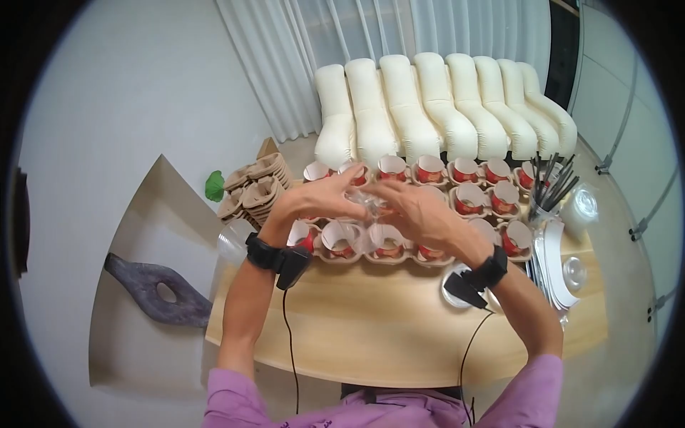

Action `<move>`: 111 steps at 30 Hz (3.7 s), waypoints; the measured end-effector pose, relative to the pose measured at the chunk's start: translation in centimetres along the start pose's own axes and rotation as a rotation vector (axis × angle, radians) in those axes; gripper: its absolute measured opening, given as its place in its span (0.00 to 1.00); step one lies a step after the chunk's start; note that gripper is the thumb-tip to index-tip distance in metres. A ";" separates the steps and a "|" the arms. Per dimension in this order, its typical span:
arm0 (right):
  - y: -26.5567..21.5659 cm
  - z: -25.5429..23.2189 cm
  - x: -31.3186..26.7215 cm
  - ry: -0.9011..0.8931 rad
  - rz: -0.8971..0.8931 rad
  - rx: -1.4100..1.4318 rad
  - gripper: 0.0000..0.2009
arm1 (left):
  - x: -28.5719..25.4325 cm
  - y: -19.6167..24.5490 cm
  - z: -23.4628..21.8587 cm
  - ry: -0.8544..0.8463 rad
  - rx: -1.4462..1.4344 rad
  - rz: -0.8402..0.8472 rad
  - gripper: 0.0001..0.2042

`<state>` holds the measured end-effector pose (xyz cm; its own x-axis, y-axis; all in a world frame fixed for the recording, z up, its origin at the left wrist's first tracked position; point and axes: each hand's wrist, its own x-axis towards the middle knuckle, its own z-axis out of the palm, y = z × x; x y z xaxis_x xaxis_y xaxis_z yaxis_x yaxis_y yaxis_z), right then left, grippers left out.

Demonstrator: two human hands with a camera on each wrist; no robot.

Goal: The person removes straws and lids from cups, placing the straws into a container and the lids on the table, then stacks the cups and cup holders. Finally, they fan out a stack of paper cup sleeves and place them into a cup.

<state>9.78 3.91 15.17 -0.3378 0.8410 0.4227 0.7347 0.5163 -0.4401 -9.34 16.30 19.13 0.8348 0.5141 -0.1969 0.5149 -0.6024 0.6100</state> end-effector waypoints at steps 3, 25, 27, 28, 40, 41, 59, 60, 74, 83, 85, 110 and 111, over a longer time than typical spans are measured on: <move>-0.2 0.1 -3.8 0.033 0.039 0.012 0.20 | 0.3 1.0 2.8 -0.016 -0.075 0.042 0.63; -0.5 -1.2 -15.9 0.238 0.351 0.183 0.14 | 1.7 3.5 14.6 0.026 -0.518 0.357 0.53; 0.2 -0.8 -15.9 0.231 0.225 0.039 0.13 | 1.4 3.5 14.4 -0.003 -0.454 0.314 0.55; 0.0 -0.7 -15.8 0.240 0.216 0.070 0.12 | 1.6 3.2 14.4 -0.003 -0.456 0.325 0.56; 1.0 -2.0 -16.0 0.571 0.545 0.156 0.07 | -0.7 3.9 15.4 -0.008 -0.730 0.258 0.63; 1.5 -2.4 -16.7 0.630 0.597 0.125 0.07 | -1.1 3.9 15.3 -0.029 -0.739 0.270 0.63; 4.9 -1.4 -29.9 0.650 1.060 0.028 0.13 | -8.8 -2.8 14.0 0.587 -0.611 0.300 0.54; 4.8 -1.4 -30.1 0.668 1.055 -0.026 0.14 | -9.3 -3.0 13.7 0.671 -0.572 0.315 0.53; 2.5 -2.2 -34.2 0.690 1.078 0.204 0.10 | -20.1 -10.6 5.1 1.428 -0.027 0.136 0.38; 1.8 -2.2 -31.4 0.642 1.057 0.275 0.08 | -18.8 -16.1 5.0 1.337 0.066 -0.095 0.34; 1.5 -2.2 -29.3 0.563 1.027 0.312 0.08 | -18.8 -16.5 5.4 1.284 0.126 -0.142 0.34; 2.6 -5.6 -26.5 0.472 0.976 0.390 0.13 | -12.2 -5.9 7.8 1.116 0.312 0.134 0.24; 3.1 -6.2 -26.8 0.482 0.978 0.389 0.13 | -11.0 -5.0 8.2 1.113 0.313 0.144 0.24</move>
<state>24.74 -18.06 7.42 0.5963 0.8027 -0.0117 0.2994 -0.2359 -0.9245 -19.53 8.68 11.97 0.3371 0.5869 0.7361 0.5843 -0.7435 0.3252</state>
